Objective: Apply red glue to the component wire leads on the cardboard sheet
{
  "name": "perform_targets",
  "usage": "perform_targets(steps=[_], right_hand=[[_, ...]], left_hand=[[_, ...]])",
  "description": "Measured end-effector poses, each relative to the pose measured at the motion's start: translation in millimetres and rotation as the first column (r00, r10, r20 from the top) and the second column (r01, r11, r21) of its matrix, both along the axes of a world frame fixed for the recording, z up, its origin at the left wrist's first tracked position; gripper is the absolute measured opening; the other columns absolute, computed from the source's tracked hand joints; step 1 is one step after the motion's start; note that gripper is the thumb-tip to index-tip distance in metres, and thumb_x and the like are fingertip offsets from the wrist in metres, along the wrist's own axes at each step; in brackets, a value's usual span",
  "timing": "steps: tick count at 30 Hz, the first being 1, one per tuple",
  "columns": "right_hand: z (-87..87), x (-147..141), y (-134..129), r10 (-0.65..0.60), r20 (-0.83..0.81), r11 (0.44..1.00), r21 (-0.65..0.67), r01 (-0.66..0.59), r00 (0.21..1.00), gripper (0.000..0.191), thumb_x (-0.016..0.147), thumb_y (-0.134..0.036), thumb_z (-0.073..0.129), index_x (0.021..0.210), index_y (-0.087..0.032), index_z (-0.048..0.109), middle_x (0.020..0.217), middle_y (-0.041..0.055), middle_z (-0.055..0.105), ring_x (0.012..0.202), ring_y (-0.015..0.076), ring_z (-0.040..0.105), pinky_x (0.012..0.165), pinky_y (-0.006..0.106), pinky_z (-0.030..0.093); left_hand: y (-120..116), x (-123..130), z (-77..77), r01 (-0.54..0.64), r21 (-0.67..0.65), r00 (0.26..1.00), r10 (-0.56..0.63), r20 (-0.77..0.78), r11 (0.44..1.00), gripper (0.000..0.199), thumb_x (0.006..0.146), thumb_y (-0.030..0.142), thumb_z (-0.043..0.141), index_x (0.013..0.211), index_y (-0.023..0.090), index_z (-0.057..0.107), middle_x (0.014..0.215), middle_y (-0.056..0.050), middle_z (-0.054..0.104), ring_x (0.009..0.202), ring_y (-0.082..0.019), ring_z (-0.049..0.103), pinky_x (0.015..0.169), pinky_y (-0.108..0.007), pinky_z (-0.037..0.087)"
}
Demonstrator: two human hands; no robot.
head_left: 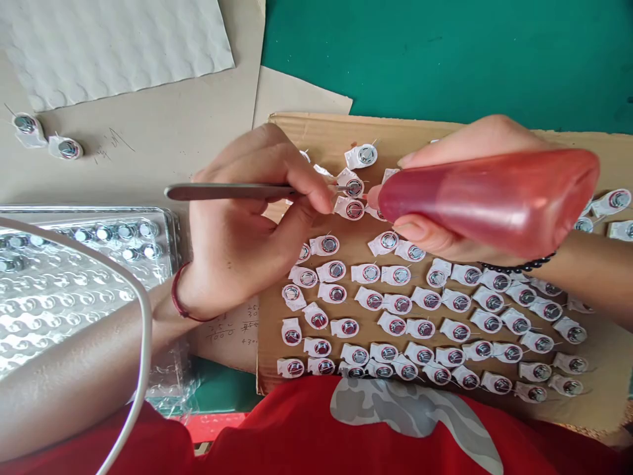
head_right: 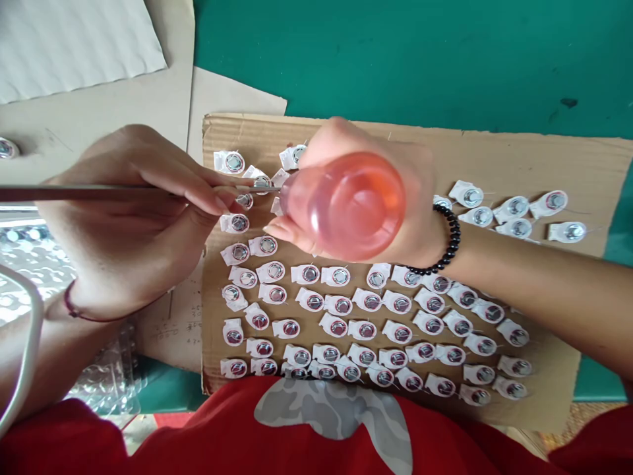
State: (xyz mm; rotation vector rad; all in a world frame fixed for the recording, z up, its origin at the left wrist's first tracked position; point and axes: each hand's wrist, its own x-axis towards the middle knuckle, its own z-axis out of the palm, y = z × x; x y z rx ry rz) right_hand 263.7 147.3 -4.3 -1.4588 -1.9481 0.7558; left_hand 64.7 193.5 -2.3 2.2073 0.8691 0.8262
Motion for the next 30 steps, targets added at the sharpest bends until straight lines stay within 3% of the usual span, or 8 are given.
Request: perform_targets(steps=[2,5,10,13,19,23,25,30], right_hand=[[1.1,-1.2,1.9,0.001,-0.019,1.0,0.009,-0.001,1.0,0.045,0.07,-0.054,0.046,0.044,-0.018,0.042,0.052,0.0038,0.047,0.069,0.0083,0.054,0.066,0.02,0.044],[4.3,0.7,4.8,-0.005,-0.024,1.0,0.024,0.006,1.0,0.037,0.07,-0.051,0.046,0.051,-0.02,0.054,0.049,0.0034,0.046,0.071,0.0101,0.053,0.068,0.022,0.043],[7.8,5.5,7.6,0.101,0.005,0.995,0.002,-0.101,0.995,0.029,0.071,-0.044,0.051,0.056,-0.02,0.059,0.05,0.001,0.049,0.056,0.0058,0.048,0.07,0.019,0.043],[4.4,2.3,4.4,0.018,0.016,0.999,0.035,-0.019,1.0,0.036,0.071,-0.048,0.045,0.05,-0.019,0.053,0.05,0.0014,0.048,0.054,0.0063,0.045,0.071,0.021,0.042],[1.3,-0.1,1.8,-0.088,-0.014,0.996,0.025,0.089,0.996,0.042,0.065,-0.054,0.046,0.042,-0.019,0.044,0.048,0.0041,0.044,0.07,0.0121,0.053,0.068,0.025,0.041],[8.1,7.0,7.5,0.088,0.073,0.995,-0.057,-0.084,0.993,0.036,0.069,-0.05,0.049,0.051,-0.02,0.054,0.053,0.0025,0.05,0.065,0.009,0.051,0.071,0.022,0.042],[9.0,8.3,7.8,0.119,0.082,0.991,-0.066,-0.114,0.989,0.034,0.07,-0.049,0.049,0.055,-0.02,0.059,0.054,0.0024,0.052,0.061,0.0077,0.05,0.072,0.021,0.042],[1.1,2.2,-0.1,-0.078,-0.076,0.994,0.068,0.083,0.994,0.032,0.068,-0.046,0.051,0.052,-0.02,0.057,0.05,0.0035,0.049,0.073,0.0096,0.055,0.07,0.021,0.041]], left_hand=[[0.5,0.4,-0.7,0.003,0.011,1.0,-0.003,0.017,1.0,0.021,0.066,-0.003,0.056,0.065,0.018,0.055,0.069,0.004,0.06,0.068,-0.01,0.058,0.061,-0.028,0.046],[0.9,1.0,-1.0,-0.008,0.015,1.0,0.008,0.024,1.0,0.021,0.066,-0.003,0.056,0.064,0.018,0.055,0.068,0.004,0.06,0.067,-0.01,0.058,0.06,-0.027,0.046],[0.2,1.0,0.7,-0.021,0.009,1.0,0.021,-0.008,1.0,0.021,0.068,-0.002,0.055,0.065,0.018,0.054,0.068,0.005,0.059,0.068,-0.008,0.058,0.061,-0.025,0.047],[-0.2,1.0,0.9,-0.022,0.02,1.0,0.022,-0.013,1.0,0.021,0.068,-0.002,0.055,0.064,0.019,0.054,0.068,0.006,0.059,0.068,-0.008,0.058,0.062,-0.025,0.047],[0.4,1.0,-0.8,-0.006,0.006,1.0,0.006,0.016,1.0,0.021,0.065,-0.003,0.059,0.064,0.018,0.055,0.067,0.004,0.06,0.066,-0.011,0.059,0.059,-0.028,0.047],[0.5,0.8,-1.4,0.002,0.006,1.0,-0.002,0.011,1.0,0.022,0.064,-0.004,0.058,0.065,0.019,0.055,0.067,0.004,0.059,0.068,-0.012,0.059,0.059,-0.029,0.046],[0.5,0.9,-0.9,-0.004,-0.002,1.0,0.004,0.013,1.0,0.023,0.064,-0.004,0.058,0.065,0.019,0.055,0.067,0.004,0.059,0.067,-0.013,0.059,0.058,-0.03,0.046],[0.6,1.4,1.0,-0.028,-0.022,1.0,0.028,-0.001,0.999,0.022,0.065,-0.003,0.057,0.064,0.019,0.056,0.066,0.003,0.059,0.067,-0.013,0.058,0.058,-0.031,0.045]])
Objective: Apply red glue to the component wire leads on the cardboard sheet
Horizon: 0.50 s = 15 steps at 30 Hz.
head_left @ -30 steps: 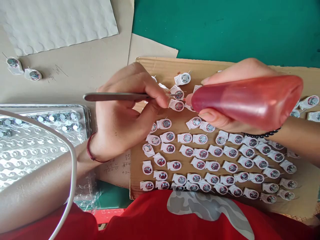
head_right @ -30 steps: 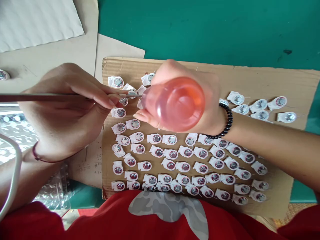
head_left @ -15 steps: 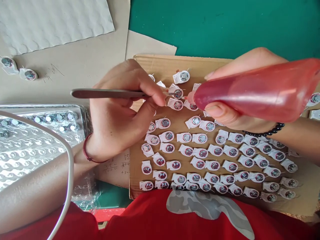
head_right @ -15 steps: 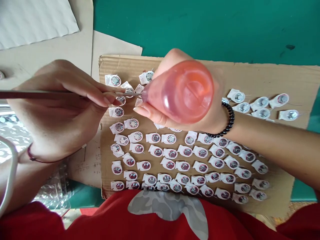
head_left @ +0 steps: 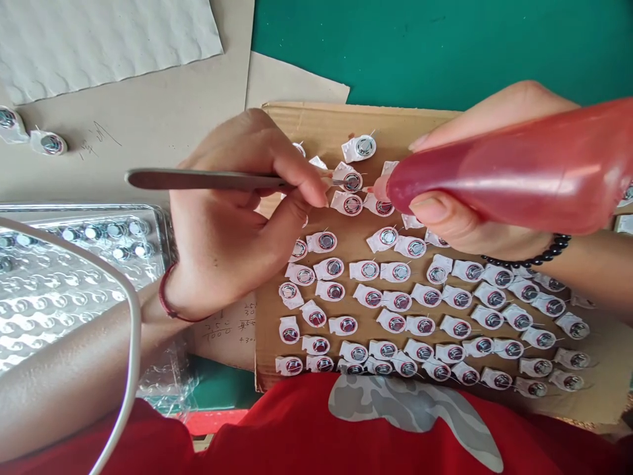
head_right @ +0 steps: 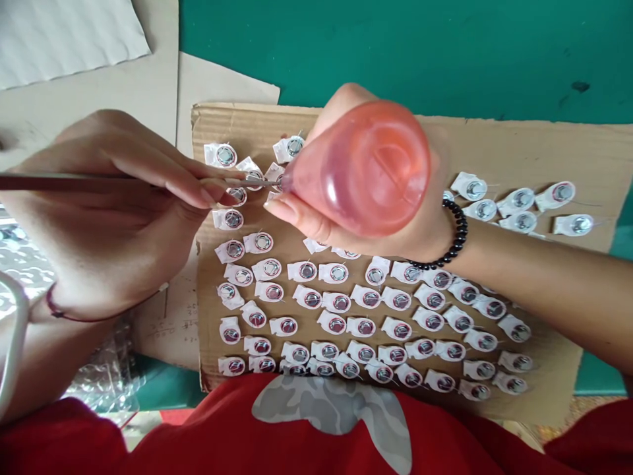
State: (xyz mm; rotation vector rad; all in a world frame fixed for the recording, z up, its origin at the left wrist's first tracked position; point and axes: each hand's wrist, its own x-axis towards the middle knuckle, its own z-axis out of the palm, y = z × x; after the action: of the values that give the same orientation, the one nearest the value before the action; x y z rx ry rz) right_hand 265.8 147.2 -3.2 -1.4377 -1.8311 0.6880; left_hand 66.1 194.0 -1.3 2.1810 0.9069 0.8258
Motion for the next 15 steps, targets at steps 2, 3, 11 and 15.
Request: perform_targets(steps=[2,3,11,15], right_hand=[[-1.8,-2,-2,0.021,-0.011,1.0,-0.007,-0.021,1.0,0.031,0.068,-0.046,0.052,0.051,-0.02,0.056,0.049,0.0029,0.047,0.073,0.0096,0.055,0.07,0.021,0.042],[-1.7,-2,-1,0.022,-0.008,1.0,-0.006,-0.022,1.0,0.033,0.069,-0.046,0.051,0.05,-0.02,0.055,0.048,0.0029,0.046,0.073,0.0097,0.055,0.07,0.021,0.042],[7.0,15,11,0.222,0.147,0.975,-0.045,-0.218,0.964,0.029,0.072,-0.043,0.052,0.055,-0.02,0.058,0.05,0.0038,0.05,0.077,0.011,0.058,0.069,0.019,0.045],[3.2,10,8,0.151,0.117,0.988,-0.053,-0.146,0.982,0.031,0.071,-0.045,0.05,0.053,-0.02,0.056,0.05,0.0036,0.049,0.077,0.0105,0.058,0.071,0.019,0.045]], left_hand=[[0,0,0.2,0.009,-0.001,1.0,-0.009,-0.001,1.0,0.021,0.066,-0.003,0.057,0.063,0.018,0.056,0.066,0.002,0.059,0.067,-0.013,0.059,0.059,-0.031,0.046],[0,0,0.1,0.015,-0.004,1.0,-0.015,0.003,1.0,0.021,0.066,-0.002,0.058,0.063,0.018,0.056,0.066,0.002,0.059,0.067,-0.014,0.059,0.058,-0.031,0.046],[1,0,-1.0,0.009,-0.013,1.0,-0.009,-0.007,1.0,0.019,0.066,0.002,0.06,0.062,0.02,0.056,0.067,0.003,0.061,0.065,-0.012,0.059,0.056,-0.028,0.048],[1,-1,-1.5,0.013,-0.008,1.0,-0.013,0.002,1.0,0.02,0.065,0.001,0.061,0.064,0.02,0.056,0.069,0.004,0.06,0.067,-0.012,0.059,0.058,-0.028,0.049]])
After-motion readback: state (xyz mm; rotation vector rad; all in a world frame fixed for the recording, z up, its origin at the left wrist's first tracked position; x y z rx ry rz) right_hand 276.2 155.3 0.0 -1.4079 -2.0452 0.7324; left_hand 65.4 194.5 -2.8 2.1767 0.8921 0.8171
